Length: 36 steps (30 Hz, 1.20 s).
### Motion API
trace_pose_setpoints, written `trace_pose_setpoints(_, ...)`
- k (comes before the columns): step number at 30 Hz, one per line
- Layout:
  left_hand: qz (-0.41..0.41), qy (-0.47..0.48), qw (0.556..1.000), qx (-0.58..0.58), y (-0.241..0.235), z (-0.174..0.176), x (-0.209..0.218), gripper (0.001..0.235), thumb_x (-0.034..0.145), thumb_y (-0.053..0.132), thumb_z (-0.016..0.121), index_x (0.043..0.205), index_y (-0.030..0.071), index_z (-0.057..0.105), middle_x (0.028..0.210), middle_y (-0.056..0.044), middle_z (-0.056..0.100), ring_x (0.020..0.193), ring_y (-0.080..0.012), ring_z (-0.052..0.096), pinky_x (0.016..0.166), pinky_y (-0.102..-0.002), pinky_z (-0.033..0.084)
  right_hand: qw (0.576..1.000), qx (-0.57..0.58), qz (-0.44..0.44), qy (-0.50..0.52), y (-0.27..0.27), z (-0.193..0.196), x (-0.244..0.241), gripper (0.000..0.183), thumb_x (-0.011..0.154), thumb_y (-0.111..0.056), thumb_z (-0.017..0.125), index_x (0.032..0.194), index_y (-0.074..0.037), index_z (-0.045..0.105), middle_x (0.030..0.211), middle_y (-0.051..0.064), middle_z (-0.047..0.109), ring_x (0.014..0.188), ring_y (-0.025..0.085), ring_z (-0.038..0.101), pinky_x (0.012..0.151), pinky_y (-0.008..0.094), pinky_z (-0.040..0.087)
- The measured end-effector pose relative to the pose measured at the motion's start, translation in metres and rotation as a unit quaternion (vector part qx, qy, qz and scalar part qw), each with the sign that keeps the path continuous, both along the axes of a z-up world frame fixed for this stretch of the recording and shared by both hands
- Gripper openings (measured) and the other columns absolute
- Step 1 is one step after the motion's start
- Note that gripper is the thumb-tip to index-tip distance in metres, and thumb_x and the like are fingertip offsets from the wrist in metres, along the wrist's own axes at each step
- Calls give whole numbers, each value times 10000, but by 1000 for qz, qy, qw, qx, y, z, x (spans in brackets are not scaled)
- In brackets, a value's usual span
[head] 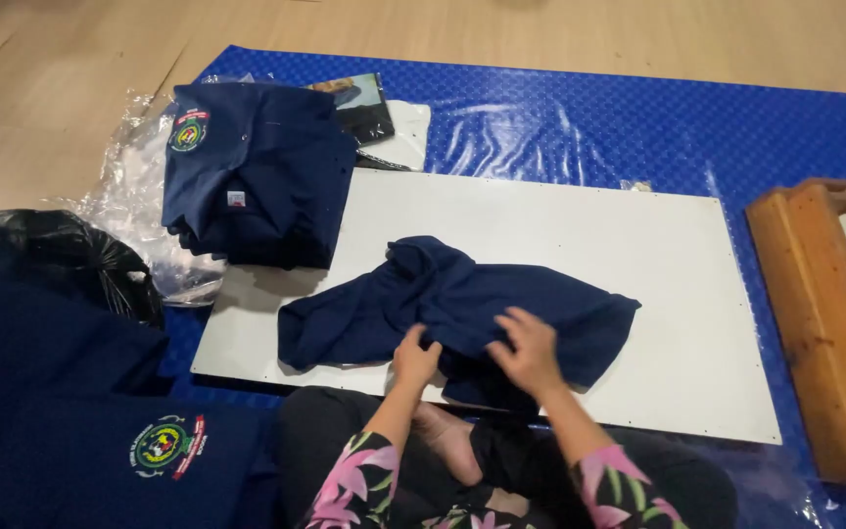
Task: Folding a navy blue polo shirt on a white board to create a neat, uniform rectangle for packaging.
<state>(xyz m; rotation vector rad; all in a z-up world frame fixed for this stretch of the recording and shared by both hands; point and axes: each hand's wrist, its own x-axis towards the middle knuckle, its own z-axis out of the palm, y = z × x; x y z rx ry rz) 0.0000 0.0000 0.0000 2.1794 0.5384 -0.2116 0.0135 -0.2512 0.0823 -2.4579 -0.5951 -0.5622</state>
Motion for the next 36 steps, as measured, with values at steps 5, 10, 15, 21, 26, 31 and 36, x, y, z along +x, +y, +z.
trace_pose_setpoints(5, -95, -163, 982, -17, -46, 17, -4, 334, 849, 271, 738, 1180, 223, 739, 1179, -43, 746, 1138, -284, 696, 993, -411, 567, 959, -56, 22, 278, 42, -27, 16, 685, 853, -328, 688, 1503, -285, 475, 1294, 138, 669, 1225, 344, 647, 962, 481, 547)
trace_pose_setpoints(10, -137, -182, 973, -32, -31, 57, -42, 621, 827, 320, 816, 1345, 118, 542, 1299, -151, 655, 1217, -381, 637, 1050, -500, 542, 905, -60, 55, 417, 31, 21, 47, 449, 829, -125, 643, 1241, -285, 724, 1136, 98, 790, 1163, 360, 699, 990, 469, 554)
trace_pose_setpoints(15, -102, -202, 974, 24, 0, 33, -49, 914, 778, 322, 891, 1503, 58, 402, 1509, -252, 433, 1450, -429, 407, 1168, -504, 428, 934, -42, -125, 332, -60, 40, 120, 431, 835, -77, 638, 1245, -132, 757, 1220, 194, 749, 1173, 410, 690, 1029, 505, 528)
trace_pose_setpoints(21, 63, -51, 995, 60, 62, 11, 3, 1144, 804, 247, 854, 1657, 178, 95, 1668, -229, 194, 1223, -547, 595, 1024, -608, 556, 863, 292, -365, 191, -138, 62, 131, 282, 856, -145, 699, 1110, -249, 760, 1034, 59, 732, 1076, 319, 684, 908, 394, 519)
trace_pose_setpoints(26, 2, 89, 993, 76, 73, 69, 18, 1273, 831, 301, 860, 1662, 169, -95, 1425, -240, 588, 1241, -430, 650, 1026, -573, 543, 872, 301, -256, 289, -141, 59, 86, 475, 793, -19, 505, 1161, -170, 765, 1141, 204, 710, 1201, 414, 610, 1061, 490, 447)
trace_pose_setpoints(31, -93, 176, 969, 149, 85, -58, 49, 1274, 702, 439, 944, 1647, 172, 133, 1220, -160, 740, 1141, -346, 725, 908, -575, 594, 850, -213, -90, 472, -203, -21, 98, 504, 772, -160, 745, 1274, -195, 758, 1280, 171, 752, 1283, 396, 640, 1118, 502, 501)
trace_pose_setpoints(36, -53, 140, 989, -10, 50, -71, 76, 495, 807, 202, 626, 1246, -19, 685, 1104, -245, 750, 1079, -413, 725, 861, -513, 624, 776, -300, -293, 471, -201, 28, 104, 444, 865, -233, 513, 1182, -205, 823, 1215, 134, 790, 1236, 347, 694, 1006, 637, 507)
